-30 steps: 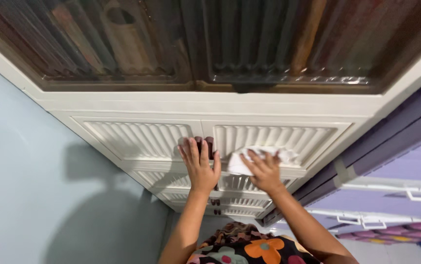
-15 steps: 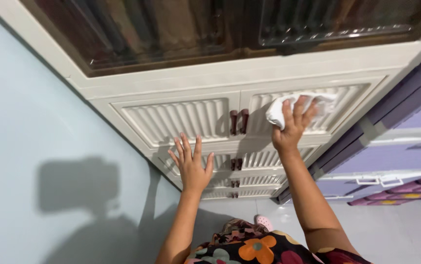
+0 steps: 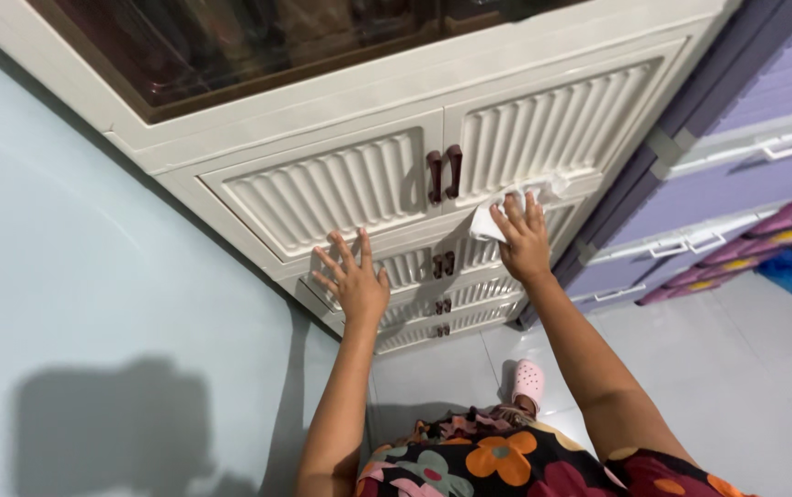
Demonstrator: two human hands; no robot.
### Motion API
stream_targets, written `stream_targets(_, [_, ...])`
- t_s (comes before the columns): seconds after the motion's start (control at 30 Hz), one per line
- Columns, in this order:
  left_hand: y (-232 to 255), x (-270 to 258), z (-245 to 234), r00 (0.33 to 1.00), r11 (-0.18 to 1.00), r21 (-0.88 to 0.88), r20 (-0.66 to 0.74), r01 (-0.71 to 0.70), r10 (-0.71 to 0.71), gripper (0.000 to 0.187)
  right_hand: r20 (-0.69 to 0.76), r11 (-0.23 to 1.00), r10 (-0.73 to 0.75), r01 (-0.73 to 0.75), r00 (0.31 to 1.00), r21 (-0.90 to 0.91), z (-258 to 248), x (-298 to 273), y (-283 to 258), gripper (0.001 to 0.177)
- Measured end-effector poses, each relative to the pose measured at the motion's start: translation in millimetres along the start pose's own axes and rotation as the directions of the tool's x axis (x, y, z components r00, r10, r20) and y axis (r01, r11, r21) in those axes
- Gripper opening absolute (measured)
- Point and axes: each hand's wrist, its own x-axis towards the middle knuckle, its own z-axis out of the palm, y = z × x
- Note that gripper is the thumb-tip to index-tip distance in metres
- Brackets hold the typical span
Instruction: The person wipes the exterior and interior surfaces of purple and white plastic storage cabinets using a white cloth. They open and close multiple cabinet doors and drawers while cleaning the handles and panels.
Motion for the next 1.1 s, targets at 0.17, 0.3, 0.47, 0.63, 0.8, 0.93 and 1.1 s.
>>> stream_targets(0.17, [-6,0,-4,0.995,0.999,0.030,0.094,0.013,-0.016,0.089,0.013,0.959,0.242,-0.241,0.970,0.148,13,-33,1,0.071])
stream_targets(0.3, [-17,-1,1,0.993,0.996,0.093,0.116,0.012,-0.023,0.092,0.012,0.773,0.457,-0.404,0.889,0.489,36,-54,-1,0.053])
stream_targets(0.47, [-33,2,25,0.998,0.970,0.238,-0.033,-0.042,0.052,0.092,0.711,-0.671,0.689,-0.246,0.140,0.699,60,-35,-5,0.043])
stream_targets(0.63, [-36,6,43,0.998,0.959,0.282,-0.042,-0.029,0.042,0.090,0.726,-0.743,0.669,0.133,0.158,0.656,79,9,-39,0.042])
stream_targets(0.8, [-35,6,41,0.997,0.963,0.269,-0.064,-0.029,0.048,0.089,0.770,-0.772,0.629,0.211,0.108,0.600,54,40,-42,0.043])
stream_targets(0.93, [-29,5,35,1.000,0.971,0.239,-0.014,-0.011,0.015,0.090,0.805,-0.799,0.590,0.188,0.061,0.571,40,48,-27,0.044])
stream_targets(1.1, [-26,3,31,0.999,0.959,0.283,-0.044,0.004,0.009,0.088,0.658,-0.687,0.726,0.165,0.202,0.708,80,33,-5,0.040])
